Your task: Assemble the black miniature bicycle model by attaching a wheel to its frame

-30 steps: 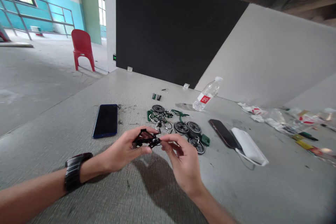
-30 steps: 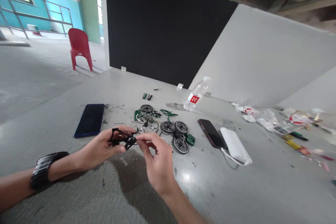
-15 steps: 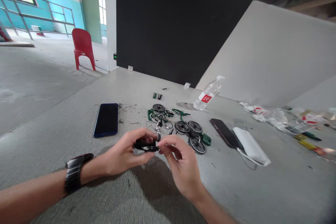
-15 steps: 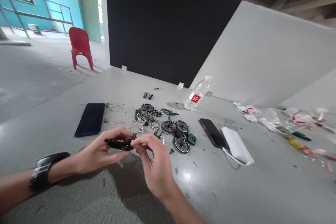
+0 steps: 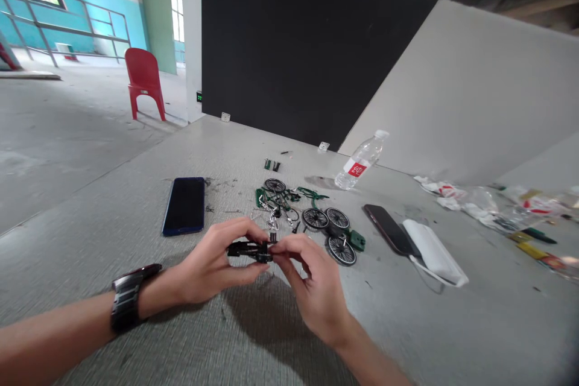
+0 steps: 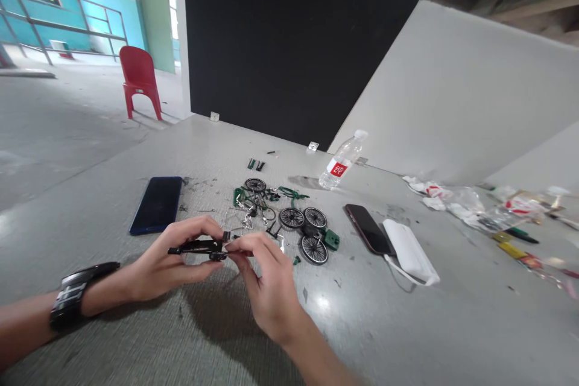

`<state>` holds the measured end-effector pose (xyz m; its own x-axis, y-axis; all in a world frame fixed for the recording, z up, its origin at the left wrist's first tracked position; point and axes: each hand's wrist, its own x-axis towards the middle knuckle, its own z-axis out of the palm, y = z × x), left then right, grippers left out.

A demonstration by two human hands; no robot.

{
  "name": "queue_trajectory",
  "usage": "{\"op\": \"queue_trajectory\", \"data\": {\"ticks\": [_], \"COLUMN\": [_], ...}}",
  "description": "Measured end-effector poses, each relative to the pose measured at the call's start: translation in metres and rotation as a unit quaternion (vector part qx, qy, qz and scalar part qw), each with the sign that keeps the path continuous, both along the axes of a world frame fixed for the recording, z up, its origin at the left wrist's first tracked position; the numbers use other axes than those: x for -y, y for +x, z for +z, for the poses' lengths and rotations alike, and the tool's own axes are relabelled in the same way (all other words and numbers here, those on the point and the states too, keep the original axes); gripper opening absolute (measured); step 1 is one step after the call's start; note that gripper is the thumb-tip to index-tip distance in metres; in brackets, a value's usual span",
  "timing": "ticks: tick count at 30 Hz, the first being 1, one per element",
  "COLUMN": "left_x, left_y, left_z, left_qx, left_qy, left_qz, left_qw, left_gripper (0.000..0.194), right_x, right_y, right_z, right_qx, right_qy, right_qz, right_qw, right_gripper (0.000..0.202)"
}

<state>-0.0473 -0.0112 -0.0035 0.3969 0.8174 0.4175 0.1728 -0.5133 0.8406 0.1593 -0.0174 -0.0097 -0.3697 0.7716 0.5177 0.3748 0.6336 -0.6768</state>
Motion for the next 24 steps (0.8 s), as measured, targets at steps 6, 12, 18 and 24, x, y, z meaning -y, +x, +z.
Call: {"op": "queue_trajectory", "data": {"ticks": [6, 12, 18, 24], "left_x": [0.0038, 0.0043, 0.0077, 0.0055], "left_y": [-0.0017, -0.0034, -0.0027, 0.0024], "left_z": [0.005, 0.0036, 0.0032, 0.0005], "left_qx": [-0.003, 0.001, 0.011, 0.057], "left_qy": [0.023, 0.05, 0.067, -0.05], "left_qz": [-0.009, -0.035, -0.041, 0.013], "left_qw": [1.0, 0.998, 0.997, 0.997], "left_gripper": [0.017, 0.018, 0.02, 0.019], "right_x": [-0.0001, -0.0005, -0.0009, 0.0015], "right_y": [-0.0003, -0.0022, -0.0036, -0.0061], "right_z": [-0.0007, -0.0012, 0.0022, 0.0018], "right_qx": [-0.012, 0.009, 0.039, 0.003], "right_qy": [-0.007, -0.025, -0.016, -0.064], "right_qz": [0.007, 0.014, 0.008, -0.011], "right_qw": [1.0, 1.0, 0.999, 0.998], "right_gripper": [0.014, 0.013, 0.013, 0.004]}}
